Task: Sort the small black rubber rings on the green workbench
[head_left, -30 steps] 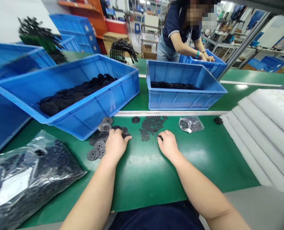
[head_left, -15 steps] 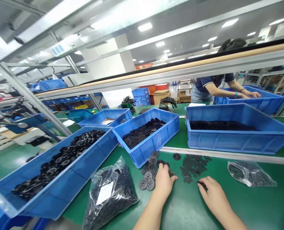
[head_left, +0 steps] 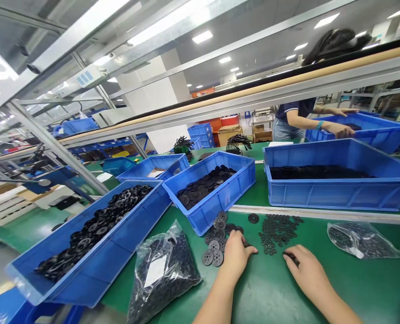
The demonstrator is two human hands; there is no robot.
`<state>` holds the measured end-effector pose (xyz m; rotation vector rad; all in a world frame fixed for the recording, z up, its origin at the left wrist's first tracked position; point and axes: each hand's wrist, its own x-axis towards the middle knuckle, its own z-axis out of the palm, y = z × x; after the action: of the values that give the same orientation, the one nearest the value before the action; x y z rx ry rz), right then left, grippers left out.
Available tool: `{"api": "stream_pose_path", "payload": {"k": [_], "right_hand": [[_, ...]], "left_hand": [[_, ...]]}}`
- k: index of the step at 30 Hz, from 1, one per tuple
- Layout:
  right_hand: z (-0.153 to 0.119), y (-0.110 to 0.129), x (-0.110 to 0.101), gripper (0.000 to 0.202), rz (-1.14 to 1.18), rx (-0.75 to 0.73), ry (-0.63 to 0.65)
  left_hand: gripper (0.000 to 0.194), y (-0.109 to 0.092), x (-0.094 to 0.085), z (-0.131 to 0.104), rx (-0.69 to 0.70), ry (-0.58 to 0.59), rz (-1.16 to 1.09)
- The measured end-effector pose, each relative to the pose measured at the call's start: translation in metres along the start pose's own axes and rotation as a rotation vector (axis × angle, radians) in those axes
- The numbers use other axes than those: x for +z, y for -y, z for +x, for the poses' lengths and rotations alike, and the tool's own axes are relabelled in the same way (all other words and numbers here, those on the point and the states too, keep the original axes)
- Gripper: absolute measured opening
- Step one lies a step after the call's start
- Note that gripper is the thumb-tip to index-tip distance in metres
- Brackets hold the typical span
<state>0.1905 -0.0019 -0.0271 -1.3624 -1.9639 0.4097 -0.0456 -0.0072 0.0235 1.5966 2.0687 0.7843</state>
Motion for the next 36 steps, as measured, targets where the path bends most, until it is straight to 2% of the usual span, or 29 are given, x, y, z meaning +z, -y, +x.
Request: {"api": "stream_pose_path", "payload": {"k": [4, 9, 12, 16, 22, 30, 36], "right_hand": [[0.000, 0.011, -0.002, 0.027, 0.107, -0.031, 0.007], [-0.006, 0.031, 0.002, 0.021, 0.207, -0.159, 0.001], [-0.009, 0.040, 0.005, 0.020, 0.228, -0.214, -0.019], [-0.011, 0.045, 0.005, 0.024, 0.221, -0.215, 0.001], [-0.010, 0.051, 0.002, 0.030, 0.210, -0.151, -0.023], [-0.011, 0.055, -0.002, 0.024, 0.261, -0.161, 0.022], [-0.009, 0.058, -0.003, 0.021, 0.246, -0.186, 0.012]], "left_hand": [[0.034, -0.004, 0.009, 0.001, 0.053, -0.008, -0.260], [0.049, -0.021, 0.031, -0.016, -0.133, 0.182, -0.807], [0.056, -0.029, 0.043, -0.027, -0.177, 0.274, -0.990], [0.058, -0.034, 0.047, -0.034, -0.203, 0.319, -1.048], [0.059, -0.040, 0.039, -0.035, -0.194, 0.355, -1.094], [0.051, -0.029, 0.044, -0.034, -0.098, 0.355, -0.972], [0.054, -0.032, 0.044, -0.034, -0.079, 0.354, -0.997]]}}
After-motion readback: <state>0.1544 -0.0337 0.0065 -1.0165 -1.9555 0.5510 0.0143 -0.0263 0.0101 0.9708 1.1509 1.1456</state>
